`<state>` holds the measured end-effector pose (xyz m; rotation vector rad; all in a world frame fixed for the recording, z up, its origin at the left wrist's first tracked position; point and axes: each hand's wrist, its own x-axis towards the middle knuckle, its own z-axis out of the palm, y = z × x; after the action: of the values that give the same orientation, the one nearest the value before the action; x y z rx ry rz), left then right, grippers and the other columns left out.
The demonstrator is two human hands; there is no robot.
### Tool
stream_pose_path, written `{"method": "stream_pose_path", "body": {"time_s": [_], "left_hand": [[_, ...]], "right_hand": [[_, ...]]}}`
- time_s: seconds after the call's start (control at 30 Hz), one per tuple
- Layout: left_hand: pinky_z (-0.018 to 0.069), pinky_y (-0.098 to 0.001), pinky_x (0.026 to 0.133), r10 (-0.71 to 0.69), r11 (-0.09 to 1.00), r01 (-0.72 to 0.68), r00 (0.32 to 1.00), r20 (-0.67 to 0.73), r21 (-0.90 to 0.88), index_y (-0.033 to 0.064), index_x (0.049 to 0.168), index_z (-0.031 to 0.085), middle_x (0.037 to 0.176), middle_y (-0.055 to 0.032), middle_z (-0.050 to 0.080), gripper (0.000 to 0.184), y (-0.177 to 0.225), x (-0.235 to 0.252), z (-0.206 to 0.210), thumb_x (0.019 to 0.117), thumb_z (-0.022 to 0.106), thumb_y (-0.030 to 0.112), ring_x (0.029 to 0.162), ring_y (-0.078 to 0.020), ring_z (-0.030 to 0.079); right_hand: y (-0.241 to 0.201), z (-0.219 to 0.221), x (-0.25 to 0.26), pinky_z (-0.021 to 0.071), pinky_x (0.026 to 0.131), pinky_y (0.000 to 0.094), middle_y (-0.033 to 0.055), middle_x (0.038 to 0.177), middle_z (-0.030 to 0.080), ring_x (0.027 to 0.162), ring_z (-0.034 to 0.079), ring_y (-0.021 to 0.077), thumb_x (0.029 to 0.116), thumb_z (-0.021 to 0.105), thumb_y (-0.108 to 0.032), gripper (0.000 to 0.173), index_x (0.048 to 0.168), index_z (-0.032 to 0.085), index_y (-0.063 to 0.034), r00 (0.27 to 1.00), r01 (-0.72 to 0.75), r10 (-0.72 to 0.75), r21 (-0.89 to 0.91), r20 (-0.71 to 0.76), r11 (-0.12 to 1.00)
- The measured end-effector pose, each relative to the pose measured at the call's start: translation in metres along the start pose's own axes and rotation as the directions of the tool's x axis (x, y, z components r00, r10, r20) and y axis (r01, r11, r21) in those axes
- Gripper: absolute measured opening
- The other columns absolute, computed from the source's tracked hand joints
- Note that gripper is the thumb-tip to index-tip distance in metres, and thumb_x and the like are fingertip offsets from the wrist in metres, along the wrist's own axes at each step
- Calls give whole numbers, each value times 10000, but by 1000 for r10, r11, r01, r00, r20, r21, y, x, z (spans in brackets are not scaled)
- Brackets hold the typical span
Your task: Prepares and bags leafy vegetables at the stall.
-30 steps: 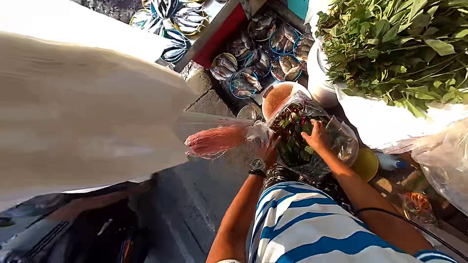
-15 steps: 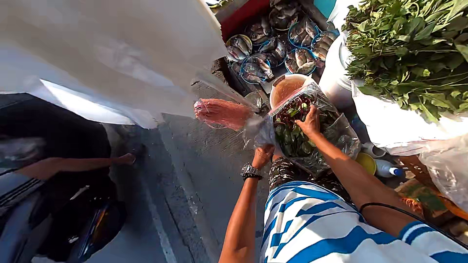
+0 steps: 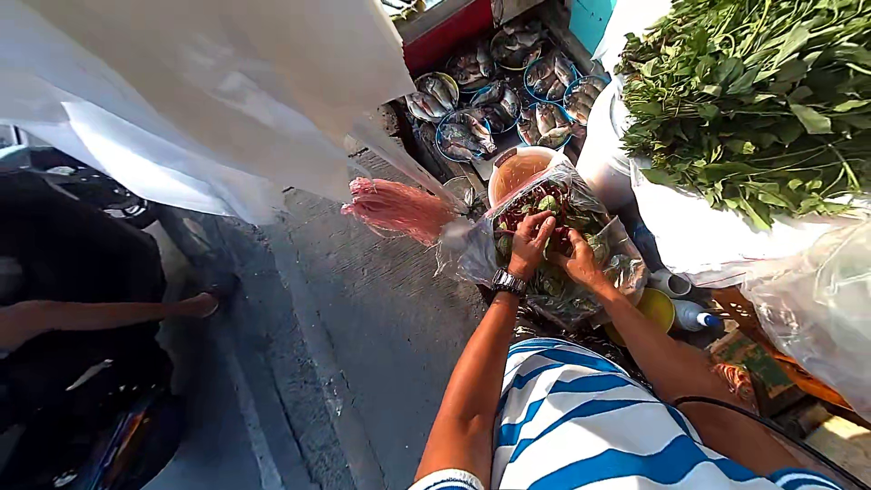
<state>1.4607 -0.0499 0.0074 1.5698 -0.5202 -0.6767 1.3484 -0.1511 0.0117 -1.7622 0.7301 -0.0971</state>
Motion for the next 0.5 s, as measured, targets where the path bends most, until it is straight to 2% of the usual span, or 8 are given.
{"method": "stream_pose_path", "body": {"time_s": [0.07,0.1,0.13,0.2,0.3,0.4,0.5], "left_hand": [[561,-352,866,-36,998,33,997,61,57,4,1172,696,1056,-116,712,277,2,-4,3,1063,546,210,926,-142,674],[551,-336,835,-88,995,82,992,87,65,11,1178,690,1032,-106,713,306,12,-11,1,1089,491,226,883,-123,662],[545,-342,867,-132,991,129,986,100,40,16,1213,680,1081,-106,715,350,17,-16,-2,1107,435,242,925,-125,664],[517,-371,988,-158,985,164,980,120,-43,13,1300,634,1242,-116,689,424,15,-24,-7,1118,343,263,1101,-149,655],[492,-376,1037,-121,988,130,988,100,-88,17,1379,588,1342,-118,649,443,8,-35,-11,1104,346,265,1195,-161,624],[436,-372,1114,-86,993,95,990,116,-69,47,1519,467,1503,-119,532,485,13,-46,-14,1109,369,288,1324,-165,544],[451,-351,1105,-59,994,67,993,99,-80,54,1549,406,1495,-120,532,517,14,-55,-14,1106,395,319,1316,-156,548]], "right_hand": [[4,2,-4,454,1123,425,242,1382,584,1290,576,292,926,732,-119,518,1371,552,76,998,51,-53,52,46,997],[6,1,-5,459,1120,413,240,1374,593,1286,582,281,947,689,-103,459,1349,572,86,996,67,-73,92,58,993],[9,1,-5,465,1119,401,236,1369,603,1284,589,268,967,643,-80,411,1335,588,92,995,78,-86,131,60,988],[14,2,-6,481,1092,387,222,1318,643,1242,617,243,984,617,-45,332,1288,630,91,995,87,-93,195,22,977],[10,1,-3,522,1034,365,197,1244,684,1151,663,205,976,648,-28,294,1251,659,73,995,95,-93,241,-22,966],[-14,4,-5,567,957,424,198,1165,689,1052,694,248,936,722,-46,346,1248,605,45,997,80,-81,146,3,986],[-40,18,-14,564,919,495,216,1072,706,1008,701,310,895,728,-14,270,1132,630,70,987,159,-159,-9,-27,987]]}}
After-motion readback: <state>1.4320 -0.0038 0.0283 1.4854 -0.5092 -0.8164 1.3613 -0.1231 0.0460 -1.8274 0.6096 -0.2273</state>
